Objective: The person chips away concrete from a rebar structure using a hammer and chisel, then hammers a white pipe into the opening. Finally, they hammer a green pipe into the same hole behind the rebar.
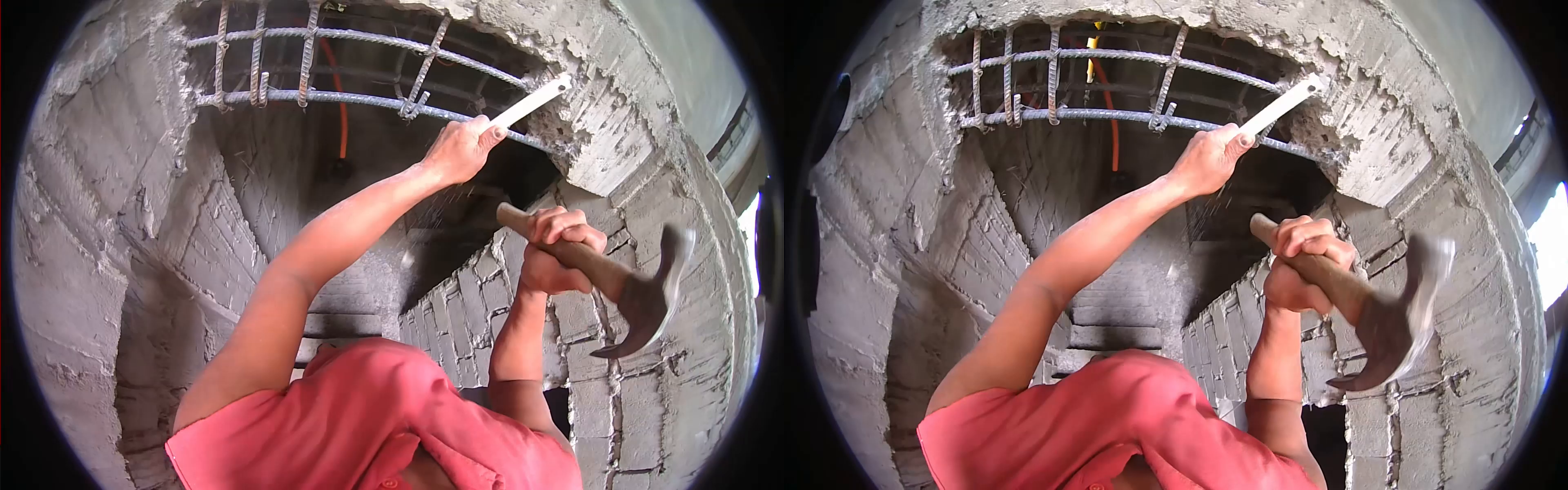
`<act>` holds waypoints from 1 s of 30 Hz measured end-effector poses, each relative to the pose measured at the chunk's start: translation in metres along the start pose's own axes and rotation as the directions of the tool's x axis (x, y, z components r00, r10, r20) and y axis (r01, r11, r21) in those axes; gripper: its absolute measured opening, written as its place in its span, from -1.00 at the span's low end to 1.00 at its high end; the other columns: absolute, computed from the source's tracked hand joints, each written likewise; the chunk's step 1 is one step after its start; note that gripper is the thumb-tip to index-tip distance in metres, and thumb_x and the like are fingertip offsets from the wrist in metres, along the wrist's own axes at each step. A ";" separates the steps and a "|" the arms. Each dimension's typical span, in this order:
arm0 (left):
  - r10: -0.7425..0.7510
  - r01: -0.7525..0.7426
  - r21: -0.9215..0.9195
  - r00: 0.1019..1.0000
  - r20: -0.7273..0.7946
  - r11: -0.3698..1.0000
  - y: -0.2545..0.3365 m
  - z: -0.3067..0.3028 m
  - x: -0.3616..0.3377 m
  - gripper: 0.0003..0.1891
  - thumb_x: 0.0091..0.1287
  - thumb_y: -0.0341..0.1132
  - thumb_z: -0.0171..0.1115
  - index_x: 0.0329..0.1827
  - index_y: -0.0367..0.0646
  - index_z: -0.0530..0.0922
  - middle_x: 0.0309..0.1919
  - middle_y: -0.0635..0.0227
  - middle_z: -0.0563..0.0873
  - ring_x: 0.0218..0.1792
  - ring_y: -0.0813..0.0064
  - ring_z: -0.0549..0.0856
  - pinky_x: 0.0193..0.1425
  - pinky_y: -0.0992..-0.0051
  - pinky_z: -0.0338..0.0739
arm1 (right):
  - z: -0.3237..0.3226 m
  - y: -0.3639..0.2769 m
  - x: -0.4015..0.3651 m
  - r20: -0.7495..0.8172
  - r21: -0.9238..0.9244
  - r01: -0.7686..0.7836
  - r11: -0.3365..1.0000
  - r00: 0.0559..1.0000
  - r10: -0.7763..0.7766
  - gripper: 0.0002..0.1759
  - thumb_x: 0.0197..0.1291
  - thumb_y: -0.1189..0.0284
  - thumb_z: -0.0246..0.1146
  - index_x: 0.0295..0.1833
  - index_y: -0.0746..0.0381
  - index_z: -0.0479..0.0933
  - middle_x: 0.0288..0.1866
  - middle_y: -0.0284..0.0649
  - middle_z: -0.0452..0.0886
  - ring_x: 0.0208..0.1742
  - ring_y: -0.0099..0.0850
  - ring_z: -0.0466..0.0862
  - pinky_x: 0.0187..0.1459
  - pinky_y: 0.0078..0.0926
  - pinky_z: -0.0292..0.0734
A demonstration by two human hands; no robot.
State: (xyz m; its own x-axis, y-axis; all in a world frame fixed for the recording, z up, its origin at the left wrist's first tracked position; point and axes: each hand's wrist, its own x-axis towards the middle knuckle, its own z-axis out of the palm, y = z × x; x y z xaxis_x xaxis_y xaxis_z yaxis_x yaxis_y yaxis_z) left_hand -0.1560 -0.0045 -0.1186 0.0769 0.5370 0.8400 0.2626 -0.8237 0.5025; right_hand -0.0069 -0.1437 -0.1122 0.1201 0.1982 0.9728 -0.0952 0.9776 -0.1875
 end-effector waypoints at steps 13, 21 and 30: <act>0.050 -0.050 -0.025 0.999 -0.023 0.998 -0.018 0.008 0.001 -0.42 0.56 0.16 -0.06 -0.33 -0.25 0.49 -0.52 -0.09 0.56 -0.35 -0.25 0.61 -0.37 0.07 0.44 | 0.015 0.023 0.019 -0.095 0.006 -0.040 0.999 0.995 0.040 -0.47 0.42 0.09 0.23 -0.51 0.17 0.28 -0.62 -0.27 0.39 -0.63 -0.46 0.45 -0.59 -0.61 0.36; -0.089 0.089 0.017 0.996 0.009 0.996 -0.005 0.008 0.003 -0.45 0.58 0.10 -0.06 -0.32 -0.28 0.52 -0.45 -0.20 0.62 -0.24 -0.30 0.64 -0.32 -0.01 0.50 | 0.014 0.051 0.029 -0.092 -0.633 -0.471 0.615 0.834 0.544 -0.50 0.55 0.19 -0.07 -0.47 0.24 0.34 -0.65 -0.35 0.38 -0.67 -0.55 0.36 -0.58 -0.47 0.29; -0.058 0.059 -0.066 0.998 0.015 0.996 -0.007 -0.003 0.007 -0.39 0.57 0.15 -0.10 -0.34 -0.28 0.52 -0.55 -0.11 0.56 -0.38 -0.28 0.60 -0.39 0.05 0.44 | 0.004 0.015 0.003 0.048 -0.209 0.098 0.973 0.995 -0.090 -0.25 0.33 -0.35 0.01 -0.31 0.21 0.41 -0.58 -0.31 0.41 -0.59 -0.45 0.41 -0.53 -0.41 0.42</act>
State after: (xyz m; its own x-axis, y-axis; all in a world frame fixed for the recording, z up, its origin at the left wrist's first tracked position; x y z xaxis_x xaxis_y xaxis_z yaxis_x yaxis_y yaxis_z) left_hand -0.1601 0.0040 -0.1154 0.0756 0.5863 0.8066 0.2028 -0.8010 0.5633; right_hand -0.0120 -0.1284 -0.1119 0.0804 0.1055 0.9912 0.1255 0.9854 -0.1151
